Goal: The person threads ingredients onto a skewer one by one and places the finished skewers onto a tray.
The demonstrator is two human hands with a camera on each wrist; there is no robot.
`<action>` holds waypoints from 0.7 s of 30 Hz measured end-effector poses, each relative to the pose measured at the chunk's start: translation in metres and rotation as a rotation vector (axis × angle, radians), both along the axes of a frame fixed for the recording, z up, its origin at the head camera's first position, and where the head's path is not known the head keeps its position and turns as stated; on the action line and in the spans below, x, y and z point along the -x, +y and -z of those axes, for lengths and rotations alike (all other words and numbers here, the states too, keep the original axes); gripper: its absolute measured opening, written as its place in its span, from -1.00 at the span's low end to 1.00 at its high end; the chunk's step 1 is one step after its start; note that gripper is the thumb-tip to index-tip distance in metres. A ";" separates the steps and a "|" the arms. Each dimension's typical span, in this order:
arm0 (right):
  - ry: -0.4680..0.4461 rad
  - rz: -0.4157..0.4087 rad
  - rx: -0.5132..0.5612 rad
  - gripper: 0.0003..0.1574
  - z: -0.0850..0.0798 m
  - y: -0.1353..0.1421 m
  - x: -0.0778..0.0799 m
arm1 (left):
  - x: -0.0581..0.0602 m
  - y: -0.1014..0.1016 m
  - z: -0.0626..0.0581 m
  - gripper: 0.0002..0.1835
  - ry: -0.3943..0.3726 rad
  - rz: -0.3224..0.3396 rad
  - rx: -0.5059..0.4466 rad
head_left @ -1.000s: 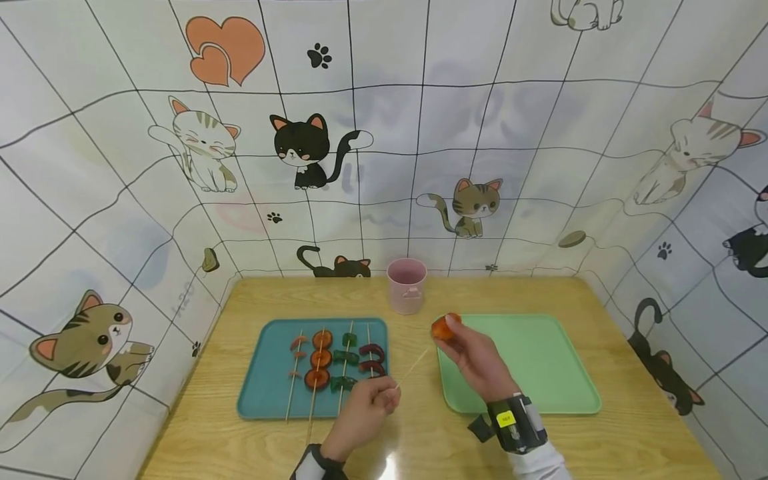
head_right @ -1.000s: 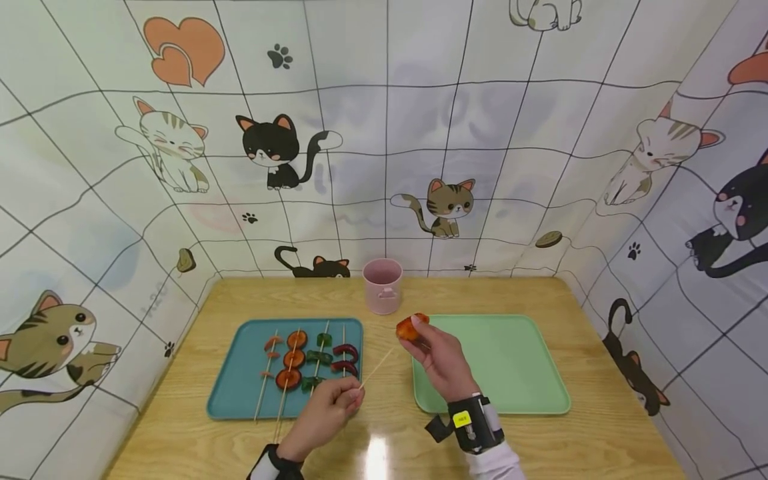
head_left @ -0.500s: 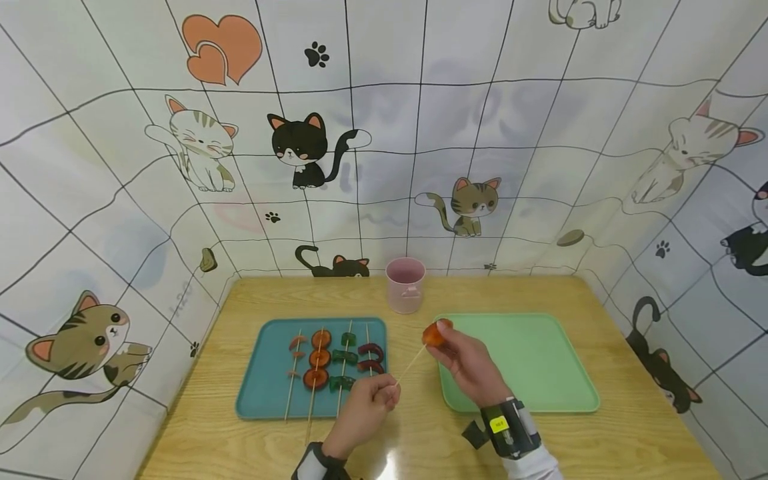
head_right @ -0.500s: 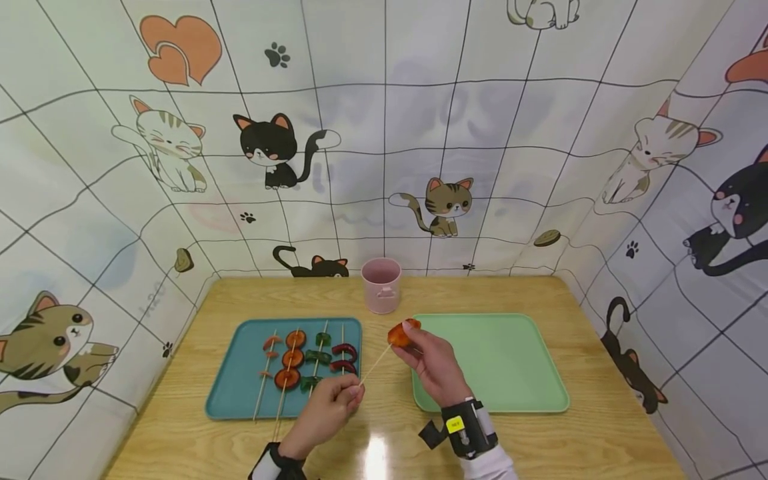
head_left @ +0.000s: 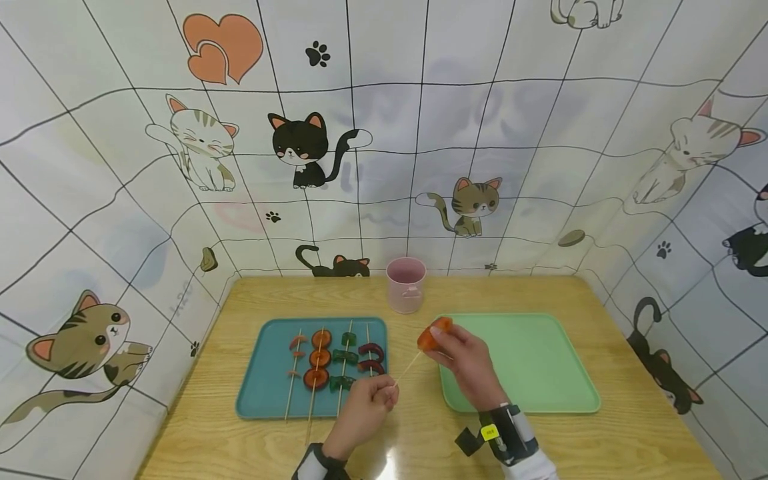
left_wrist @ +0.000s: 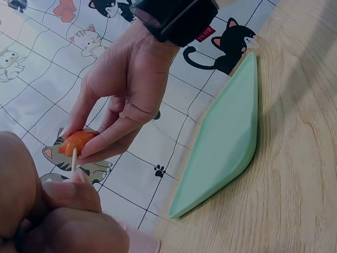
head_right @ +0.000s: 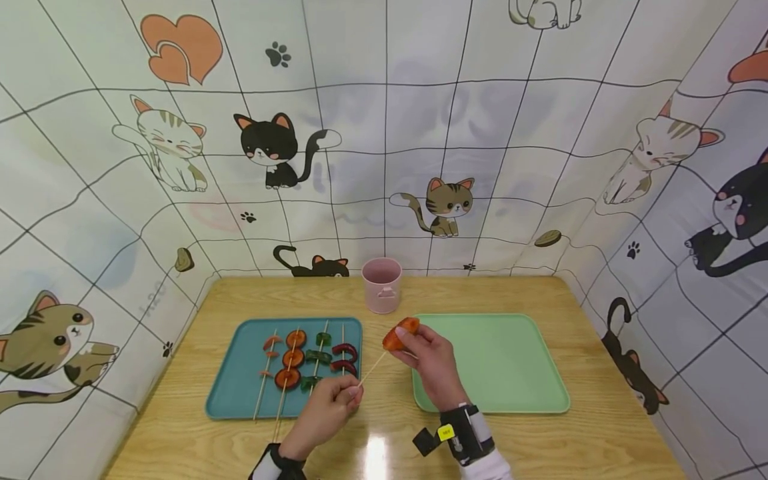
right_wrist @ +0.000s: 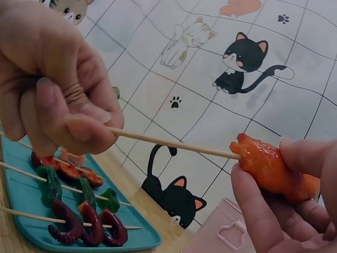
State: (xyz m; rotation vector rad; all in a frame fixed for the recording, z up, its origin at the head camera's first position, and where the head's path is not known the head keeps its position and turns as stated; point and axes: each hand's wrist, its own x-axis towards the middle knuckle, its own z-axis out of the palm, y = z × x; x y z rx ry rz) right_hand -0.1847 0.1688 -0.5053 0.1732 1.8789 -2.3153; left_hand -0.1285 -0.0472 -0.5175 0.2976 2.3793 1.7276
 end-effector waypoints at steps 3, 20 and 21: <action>0.016 0.002 -0.044 -0.33 0.000 -0.002 -0.002 | 0.000 0.000 0.000 -0.73 -0.012 -0.024 0.012; 0.025 -0.026 -0.048 -0.36 0.011 -0.015 -0.014 | 0.000 0.009 0.002 -0.75 0.010 -0.076 0.020; 0.033 -0.057 -0.041 -0.35 0.012 -0.018 -0.015 | 0.001 0.011 0.002 -0.75 0.014 -0.081 0.014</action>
